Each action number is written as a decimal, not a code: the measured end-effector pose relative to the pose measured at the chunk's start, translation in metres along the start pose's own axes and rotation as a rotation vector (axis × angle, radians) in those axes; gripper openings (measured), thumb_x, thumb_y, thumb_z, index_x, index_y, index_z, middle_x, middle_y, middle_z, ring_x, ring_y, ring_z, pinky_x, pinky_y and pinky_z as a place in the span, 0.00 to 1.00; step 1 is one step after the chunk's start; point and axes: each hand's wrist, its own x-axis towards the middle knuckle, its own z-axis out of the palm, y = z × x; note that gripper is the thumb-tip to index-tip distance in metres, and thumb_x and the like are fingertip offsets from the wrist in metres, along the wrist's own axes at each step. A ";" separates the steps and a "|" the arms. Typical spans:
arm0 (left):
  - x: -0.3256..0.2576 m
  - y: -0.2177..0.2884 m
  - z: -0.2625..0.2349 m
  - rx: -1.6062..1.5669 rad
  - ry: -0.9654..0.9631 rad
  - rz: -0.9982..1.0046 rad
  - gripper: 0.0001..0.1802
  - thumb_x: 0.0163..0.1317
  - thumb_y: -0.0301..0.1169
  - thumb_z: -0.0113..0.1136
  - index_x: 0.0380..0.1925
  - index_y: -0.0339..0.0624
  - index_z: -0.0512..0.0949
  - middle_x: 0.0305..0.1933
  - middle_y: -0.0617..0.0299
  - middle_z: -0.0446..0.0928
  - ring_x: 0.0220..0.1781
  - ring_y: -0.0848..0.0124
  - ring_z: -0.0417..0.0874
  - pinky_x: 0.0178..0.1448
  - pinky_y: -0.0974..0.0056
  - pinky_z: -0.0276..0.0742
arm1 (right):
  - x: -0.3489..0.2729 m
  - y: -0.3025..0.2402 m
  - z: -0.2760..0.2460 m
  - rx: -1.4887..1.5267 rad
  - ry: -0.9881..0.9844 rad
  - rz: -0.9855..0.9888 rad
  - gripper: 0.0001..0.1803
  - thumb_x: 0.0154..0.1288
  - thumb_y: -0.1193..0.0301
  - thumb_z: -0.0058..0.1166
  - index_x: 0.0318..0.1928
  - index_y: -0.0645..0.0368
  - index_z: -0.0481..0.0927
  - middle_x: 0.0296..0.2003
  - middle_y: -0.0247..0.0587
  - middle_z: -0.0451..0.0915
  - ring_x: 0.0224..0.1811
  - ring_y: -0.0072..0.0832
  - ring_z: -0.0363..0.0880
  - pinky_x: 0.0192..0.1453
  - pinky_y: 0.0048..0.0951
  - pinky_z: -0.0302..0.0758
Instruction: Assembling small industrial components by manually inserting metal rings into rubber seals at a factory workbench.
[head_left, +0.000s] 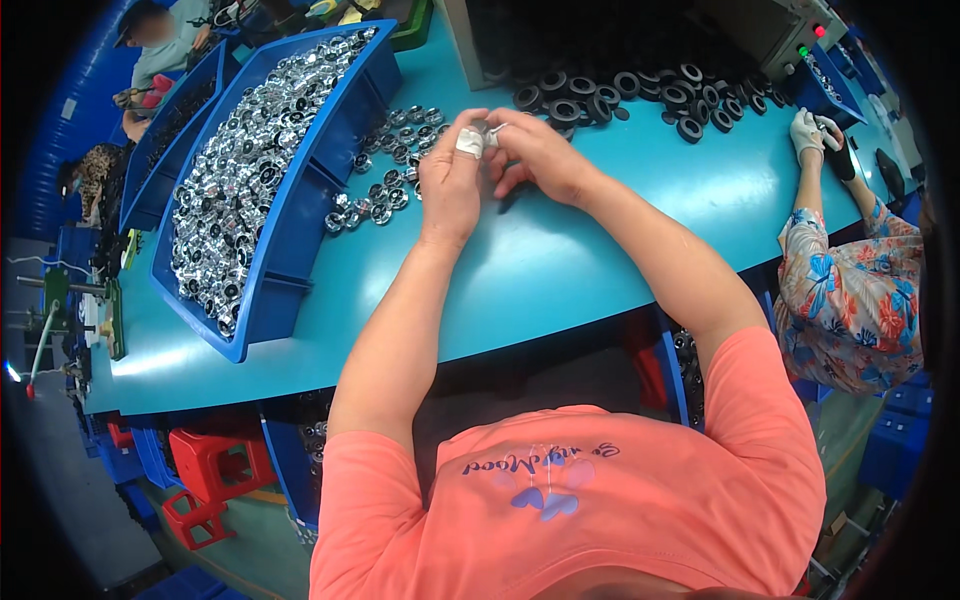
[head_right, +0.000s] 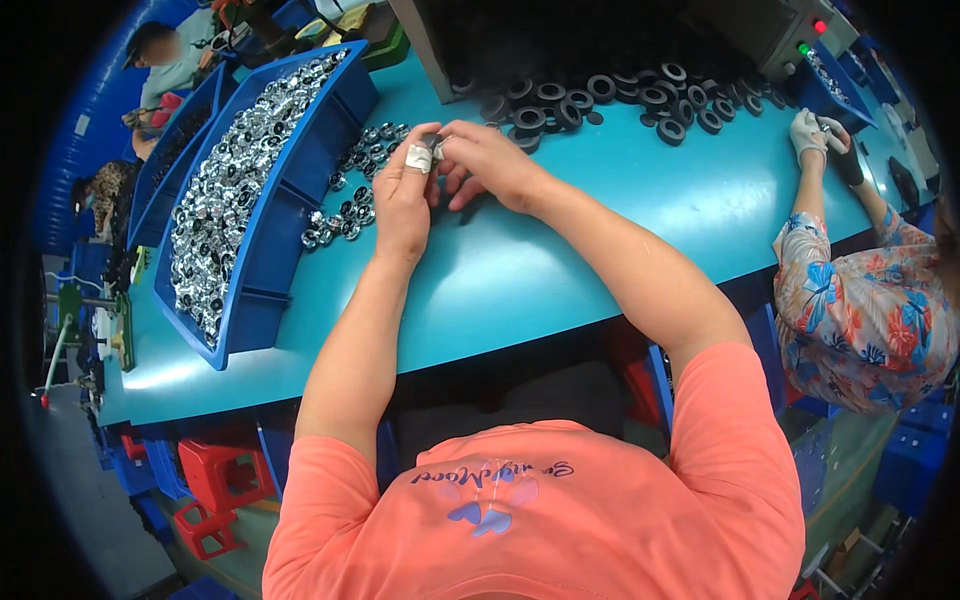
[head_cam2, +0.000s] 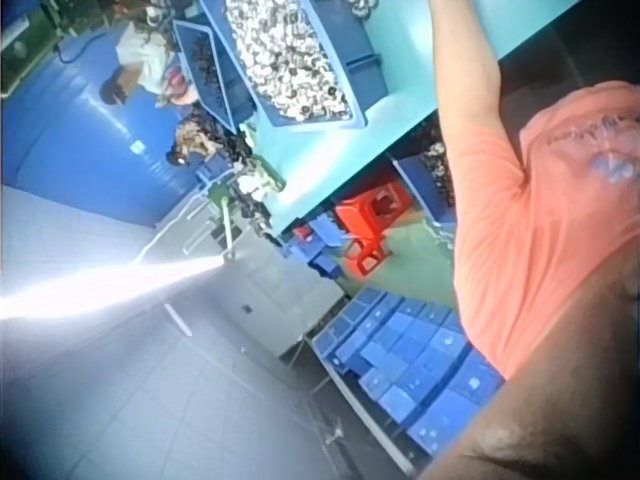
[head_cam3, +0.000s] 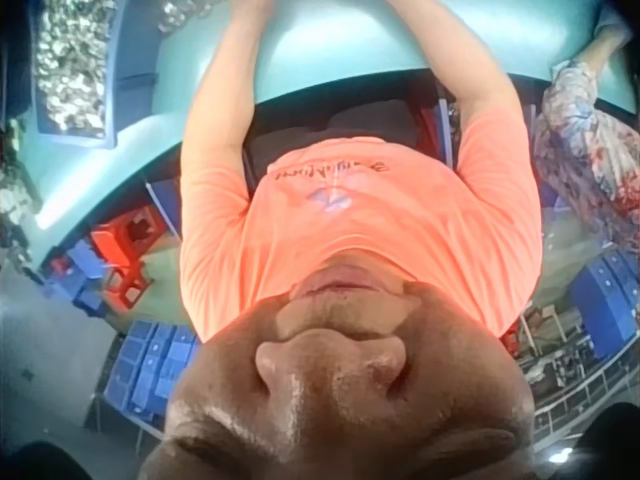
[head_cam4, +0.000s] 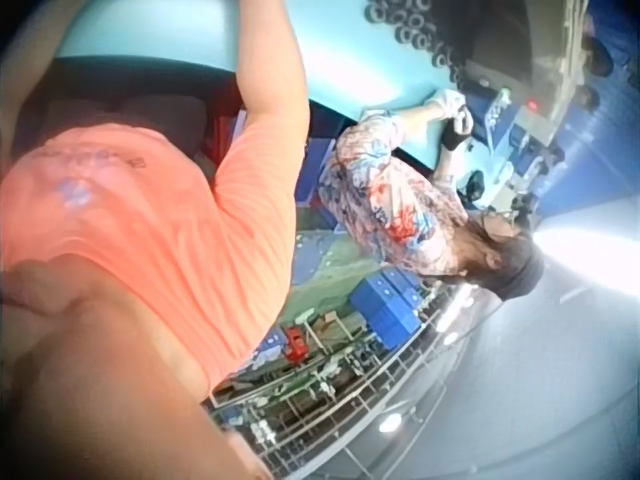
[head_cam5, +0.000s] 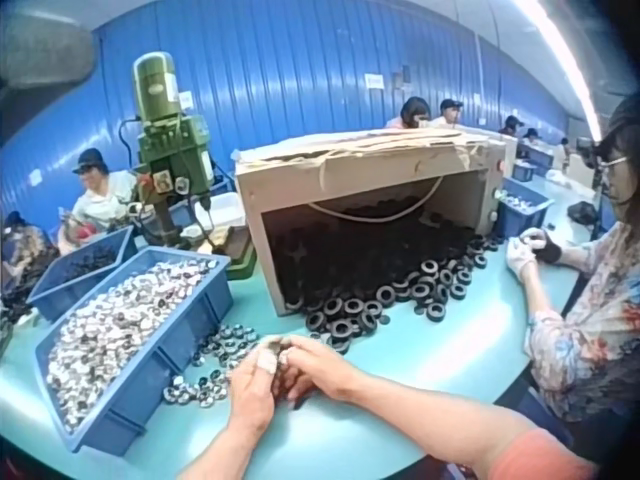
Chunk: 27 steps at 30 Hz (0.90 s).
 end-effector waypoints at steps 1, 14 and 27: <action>0.000 -0.001 0.001 0.049 -0.005 0.010 0.17 0.75 0.36 0.49 0.56 0.43 0.79 0.35 0.70 0.77 0.28 0.84 0.67 0.29 0.75 0.62 | 0.001 0.000 -0.003 0.018 -0.006 0.002 0.16 0.66 0.65 0.47 0.49 0.63 0.74 0.38 0.39 0.75 0.36 0.25 0.77 0.34 0.29 0.83; -0.001 0.003 0.005 -0.158 0.029 -0.101 0.17 0.75 0.36 0.50 0.54 0.39 0.80 0.38 0.68 0.79 0.32 0.83 0.72 0.30 0.76 0.65 | 0.005 0.013 -0.005 0.021 0.005 -0.105 0.16 0.64 0.71 0.51 0.50 0.65 0.76 0.42 0.39 0.80 0.42 0.25 0.80 0.44 0.30 0.82; 0.008 -0.001 -0.011 -0.325 -0.070 -0.188 0.17 0.77 0.42 0.44 0.47 0.40 0.73 0.35 0.60 0.77 0.29 0.75 0.74 0.25 0.71 0.70 | 0.002 0.003 -0.017 0.133 -0.151 0.020 0.13 0.65 0.69 0.58 0.48 0.60 0.78 0.37 0.34 0.81 0.40 0.18 0.79 0.46 0.24 0.76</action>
